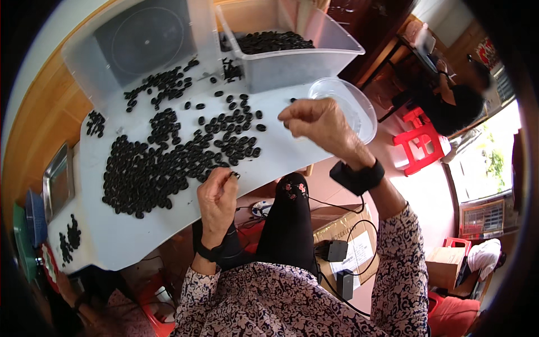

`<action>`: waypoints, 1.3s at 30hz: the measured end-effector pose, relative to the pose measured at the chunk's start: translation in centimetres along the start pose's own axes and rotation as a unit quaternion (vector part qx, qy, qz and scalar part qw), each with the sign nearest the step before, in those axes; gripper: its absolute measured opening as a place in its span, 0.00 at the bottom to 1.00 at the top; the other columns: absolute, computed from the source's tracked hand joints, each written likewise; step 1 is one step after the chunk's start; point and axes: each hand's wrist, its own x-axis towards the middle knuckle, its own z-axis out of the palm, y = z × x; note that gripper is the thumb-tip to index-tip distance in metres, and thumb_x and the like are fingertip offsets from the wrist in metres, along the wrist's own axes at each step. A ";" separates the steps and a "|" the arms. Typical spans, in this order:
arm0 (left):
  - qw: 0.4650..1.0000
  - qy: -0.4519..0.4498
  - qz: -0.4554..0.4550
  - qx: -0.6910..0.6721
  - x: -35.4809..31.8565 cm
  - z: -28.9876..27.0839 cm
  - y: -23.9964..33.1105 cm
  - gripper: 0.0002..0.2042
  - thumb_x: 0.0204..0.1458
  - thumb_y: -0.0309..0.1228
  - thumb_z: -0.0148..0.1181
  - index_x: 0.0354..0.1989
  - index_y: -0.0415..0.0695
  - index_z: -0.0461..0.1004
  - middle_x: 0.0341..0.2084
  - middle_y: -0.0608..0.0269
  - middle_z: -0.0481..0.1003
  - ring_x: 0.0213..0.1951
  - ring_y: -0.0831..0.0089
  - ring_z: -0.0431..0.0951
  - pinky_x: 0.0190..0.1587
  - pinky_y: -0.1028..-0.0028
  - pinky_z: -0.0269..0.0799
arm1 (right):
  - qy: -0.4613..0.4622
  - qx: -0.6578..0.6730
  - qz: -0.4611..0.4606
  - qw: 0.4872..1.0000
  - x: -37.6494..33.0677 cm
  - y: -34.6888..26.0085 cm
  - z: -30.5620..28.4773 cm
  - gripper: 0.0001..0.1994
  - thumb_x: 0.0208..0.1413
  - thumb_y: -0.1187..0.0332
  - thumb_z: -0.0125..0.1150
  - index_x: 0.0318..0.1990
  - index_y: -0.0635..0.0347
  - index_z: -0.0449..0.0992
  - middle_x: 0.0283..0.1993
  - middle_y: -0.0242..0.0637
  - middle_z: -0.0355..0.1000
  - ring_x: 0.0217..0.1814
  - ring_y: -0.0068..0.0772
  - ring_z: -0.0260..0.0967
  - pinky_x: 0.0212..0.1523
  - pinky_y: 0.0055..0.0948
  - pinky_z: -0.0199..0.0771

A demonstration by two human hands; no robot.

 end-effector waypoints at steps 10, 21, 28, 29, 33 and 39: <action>0.999 -0.022 -0.015 -0.041 0.0 -0.2 0.0 0.03 0.52 0.20 0.53 0.33 0.33 0.71 0.24 0.68 0.68 0.23 0.86 0.61 0.22 0.82 0.59 | -0.092 0.311 0.009 0.946 -1.9 5.0 8.3 0.04 0.57 0.76 0.60 0.39 0.65 0.76 0.33 0.29 0.73 0.36 0.16 0.69 0.41 0.19 0.73; 0.999 -0.039 0.008 -0.017 0.3 -0.1 0.5 0.03 0.48 0.19 0.53 0.31 0.33 0.70 0.22 0.61 0.69 0.22 0.77 0.67 0.25 0.76 0.64 | -0.112 0.292 0.002 0.950 -1.8 5.1 9.2 0.10 0.56 0.81 0.58 0.46 0.63 0.72 0.38 0.26 0.71 0.42 0.15 0.67 0.48 0.20 0.71; 0.998 -0.044 0.034 0.004 0.4 -0.1 0.3 0.04 0.48 0.20 0.53 0.31 0.33 0.70 0.21 0.57 0.69 0.23 0.71 0.68 0.26 0.73 0.65 | -0.108 0.279 0.001 0.954 -2.0 5.1 9.2 0.11 0.56 0.80 0.58 0.46 0.61 0.73 0.38 0.27 0.71 0.42 0.15 0.68 0.47 0.19 0.71; 0.998 -0.043 0.034 0.004 0.4 -0.1 0.4 0.04 0.48 0.20 0.53 0.31 0.33 0.70 0.21 0.57 0.69 0.23 0.71 0.68 0.26 0.73 0.65 | -0.109 0.278 0.001 0.954 -2.1 5.0 9.2 0.11 0.56 0.80 0.58 0.46 0.61 0.73 0.38 0.27 0.71 0.42 0.15 0.68 0.47 0.19 0.71; 0.997 -0.047 0.054 0.017 0.4 -0.1 0.5 0.04 0.48 0.19 0.53 0.32 0.32 0.70 0.22 0.57 0.70 0.24 0.70 0.69 0.27 0.73 0.66 | -0.103 0.282 0.005 0.954 -2.2 5.0 9.3 0.10 0.56 0.80 0.59 0.45 0.61 0.73 0.38 0.27 0.72 0.42 0.14 0.68 0.46 0.18 0.71; 0.995 -0.048 0.080 0.027 0.5 -0.2 0.3 0.04 0.48 0.17 0.53 0.33 0.32 0.69 0.23 0.56 0.70 0.24 0.68 0.70 0.28 0.72 0.68 | -0.097 0.282 -0.019 0.954 -2.3 5.1 9.6 0.09 0.56 0.80 0.59 0.44 0.62 0.73 0.37 0.26 0.73 0.40 0.14 0.68 0.44 0.18 0.72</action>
